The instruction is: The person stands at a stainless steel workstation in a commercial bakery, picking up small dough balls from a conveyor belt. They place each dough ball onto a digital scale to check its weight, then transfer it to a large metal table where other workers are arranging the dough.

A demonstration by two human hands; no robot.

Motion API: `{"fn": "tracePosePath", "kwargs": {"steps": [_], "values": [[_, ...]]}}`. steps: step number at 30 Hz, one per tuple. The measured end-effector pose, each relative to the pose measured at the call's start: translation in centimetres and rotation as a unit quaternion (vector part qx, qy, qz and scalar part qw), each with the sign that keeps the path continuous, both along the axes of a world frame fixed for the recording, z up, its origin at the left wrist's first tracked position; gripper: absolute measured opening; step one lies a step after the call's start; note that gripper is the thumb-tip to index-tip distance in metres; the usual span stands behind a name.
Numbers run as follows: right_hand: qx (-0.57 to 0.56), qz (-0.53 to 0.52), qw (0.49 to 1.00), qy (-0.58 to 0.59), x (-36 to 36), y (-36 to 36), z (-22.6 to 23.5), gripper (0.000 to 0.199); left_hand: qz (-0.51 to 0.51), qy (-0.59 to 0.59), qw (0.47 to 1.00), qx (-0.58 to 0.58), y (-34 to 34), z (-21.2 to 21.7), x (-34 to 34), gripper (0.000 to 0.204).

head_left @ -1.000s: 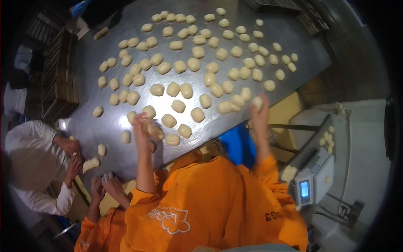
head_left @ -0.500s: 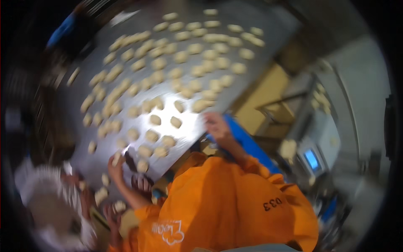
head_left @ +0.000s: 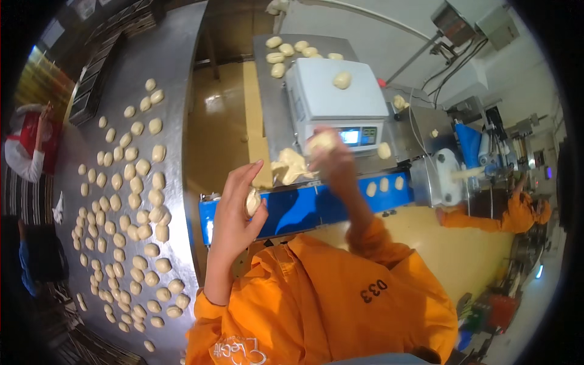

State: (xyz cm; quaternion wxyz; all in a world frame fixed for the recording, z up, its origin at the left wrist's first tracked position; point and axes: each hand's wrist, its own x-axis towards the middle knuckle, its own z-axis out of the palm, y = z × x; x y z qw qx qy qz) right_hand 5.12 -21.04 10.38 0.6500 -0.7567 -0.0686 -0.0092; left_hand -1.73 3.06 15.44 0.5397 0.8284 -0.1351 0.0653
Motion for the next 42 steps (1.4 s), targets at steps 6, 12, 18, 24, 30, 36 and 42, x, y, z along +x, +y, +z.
{"fn": "tracePosePath", "kwargs": {"steps": [6,12,18,24,30,36,42], "values": [[-0.385,-0.118,0.880,-0.251,11.3,-14.7,2.3,0.039,-0.043,0.085,0.995,0.023,-6.0,-3.0,0.7,0.051],[-0.477,0.143,0.822,-0.276,19.1,-14.7,2.4,0.042,0.082,0.194,0.968,-0.133,-7.6,-6.3,-0.6,0.046],[-0.304,0.205,0.917,-0.154,23.2,-17.3,3.9,0.042,0.209,0.220,0.904,-0.302,-8.1,-7.2,-1.3,0.044],[0.226,0.231,0.946,-0.017,13.1,-23.5,6.1,0.058,0.335,0.214,0.738,-0.545,-6.0,-9.5,-2.9,0.042],[0.315,0.069,0.936,0.138,1.0,-25.8,-2.4,0.050,0.354,0.212,0.689,-0.596,-4.3,-12.0,-4.1,0.044],[0.014,0.255,0.914,0.314,-4.6,-15.7,-6.9,0.037,0.382,0.179,0.704,-0.571,1.2,-14.1,-6.8,0.046],[-0.095,0.369,0.920,0.096,-6.1,-5.4,-6.7,0.041,0.548,0.075,0.748,-0.368,11.0,-14.3,-17.3,0.047]]}}
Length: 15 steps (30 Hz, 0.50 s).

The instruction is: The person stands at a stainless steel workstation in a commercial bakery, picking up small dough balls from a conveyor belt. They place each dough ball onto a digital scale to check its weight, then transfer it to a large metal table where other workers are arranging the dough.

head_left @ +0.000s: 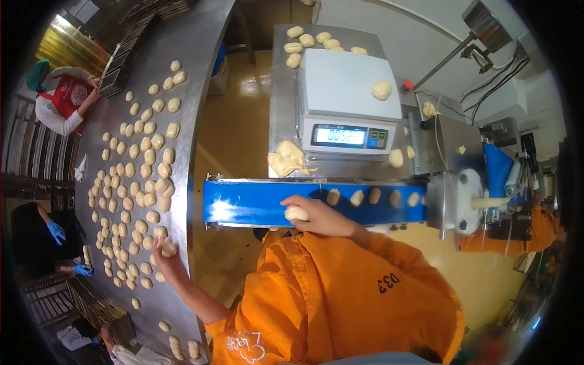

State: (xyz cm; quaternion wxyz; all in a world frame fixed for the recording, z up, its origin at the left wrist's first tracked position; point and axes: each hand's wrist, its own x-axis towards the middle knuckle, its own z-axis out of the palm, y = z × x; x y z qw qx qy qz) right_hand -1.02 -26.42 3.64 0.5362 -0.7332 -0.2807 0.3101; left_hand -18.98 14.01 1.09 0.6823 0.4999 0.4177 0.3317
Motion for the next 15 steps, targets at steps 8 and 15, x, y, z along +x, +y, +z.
{"fn": "tracePosePath", "kwargs": {"steps": [8,15], "values": [[0.021,0.102,0.993,-0.063,-2.4,11.6,2.0,0.041,0.145,0.626,0.731,0.231,11.5,-6.4,-29.3,0.057],[0.052,-0.004,0.983,-0.174,-2.9,16.3,4.2,0.046,0.081,0.257,0.930,0.249,6.5,-0.4,-10.5,0.076]]}}
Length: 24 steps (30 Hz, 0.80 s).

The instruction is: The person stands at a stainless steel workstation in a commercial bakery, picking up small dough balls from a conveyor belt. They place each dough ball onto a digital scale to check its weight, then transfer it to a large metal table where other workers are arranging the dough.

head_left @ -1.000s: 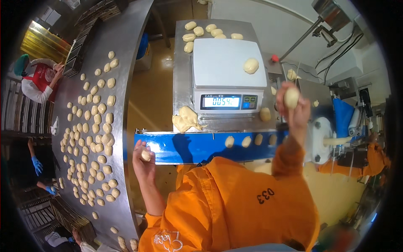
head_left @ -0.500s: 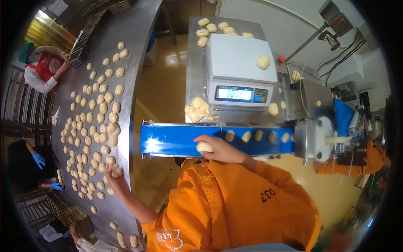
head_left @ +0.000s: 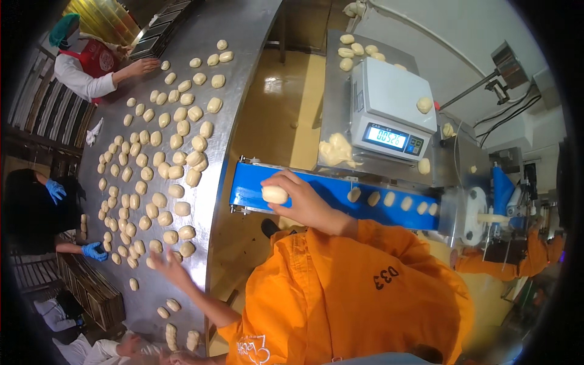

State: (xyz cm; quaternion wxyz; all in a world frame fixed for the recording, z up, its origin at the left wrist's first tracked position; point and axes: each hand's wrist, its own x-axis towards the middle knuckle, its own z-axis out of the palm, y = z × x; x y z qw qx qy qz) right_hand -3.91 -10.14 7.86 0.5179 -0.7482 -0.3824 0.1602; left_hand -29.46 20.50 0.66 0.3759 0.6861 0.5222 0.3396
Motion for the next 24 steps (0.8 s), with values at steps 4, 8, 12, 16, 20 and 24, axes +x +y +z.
{"fn": "tracePosePath", "kwargs": {"steps": [4,8,12,16,20,24], "values": [[0.035,-0.004,0.997,-0.070,-1.2,2.6,0.1,0.053,-0.301,-0.341,0.808,-0.373,-12.3,3.5,14.1,0.060],[-0.021,-0.076,0.996,-0.045,-0.7,-1.6,0.9,0.043,-0.312,-0.282,0.769,-0.482,-15.0,1.7,20.1,0.045],[-0.146,-0.298,0.920,-0.207,3.1,-11.3,-5.6,0.037,-0.398,-0.214,0.718,-0.529,-18.0,1.5,23.5,0.040],[-0.152,-0.327,0.895,-0.264,4.9,-13.3,-9.5,0.040,-0.478,-0.232,0.606,-0.592,-25.0,1.2,28.3,0.039],[-0.169,-0.331,0.895,-0.247,6.5,-13.8,-11.5,0.026,-0.449,-0.258,0.581,-0.628,-29.2,-2.0,32.6,0.045],[-0.131,-0.259,0.922,-0.257,7.5,-14.8,-10.4,0.016,-0.457,-0.265,0.615,-0.585,-29.4,-3.6,33.7,0.050]]}}
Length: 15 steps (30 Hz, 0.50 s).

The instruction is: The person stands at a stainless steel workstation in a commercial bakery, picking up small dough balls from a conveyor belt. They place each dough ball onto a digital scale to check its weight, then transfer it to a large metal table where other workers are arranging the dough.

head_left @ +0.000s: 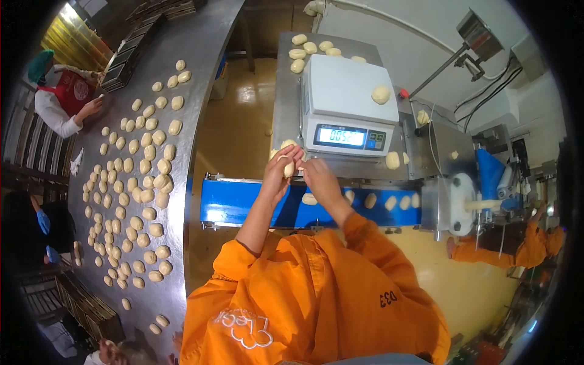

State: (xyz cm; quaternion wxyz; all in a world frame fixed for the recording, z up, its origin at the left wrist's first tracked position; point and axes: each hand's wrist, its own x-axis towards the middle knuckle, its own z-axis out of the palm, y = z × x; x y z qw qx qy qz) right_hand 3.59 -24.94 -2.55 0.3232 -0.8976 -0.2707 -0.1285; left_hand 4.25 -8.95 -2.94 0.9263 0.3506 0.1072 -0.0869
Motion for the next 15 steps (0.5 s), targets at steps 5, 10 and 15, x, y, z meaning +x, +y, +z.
{"fn": "tracePosePath", "kwargs": {"steps": [5,10,15], "values": [[-0.072,0.088,0.991,0.073,-0.3,-5.3,1.3,0.015,0.008,0.018,0.998,0.056,-0.6,0.7,0.1,0.050],[0.047,0.163,0.951,0.259,-2.8,-13.2,6.2,0.019,0.041,0.012,0.996,0.077,-1.7,0.5,-0.3,0.044],[0.285,0.087,0.877,0.377,-2.3,-15.3,10.1,0.026,0.040,0.012,0.996,0.084,-1.7,0.6,-0.9,0.041]]}}
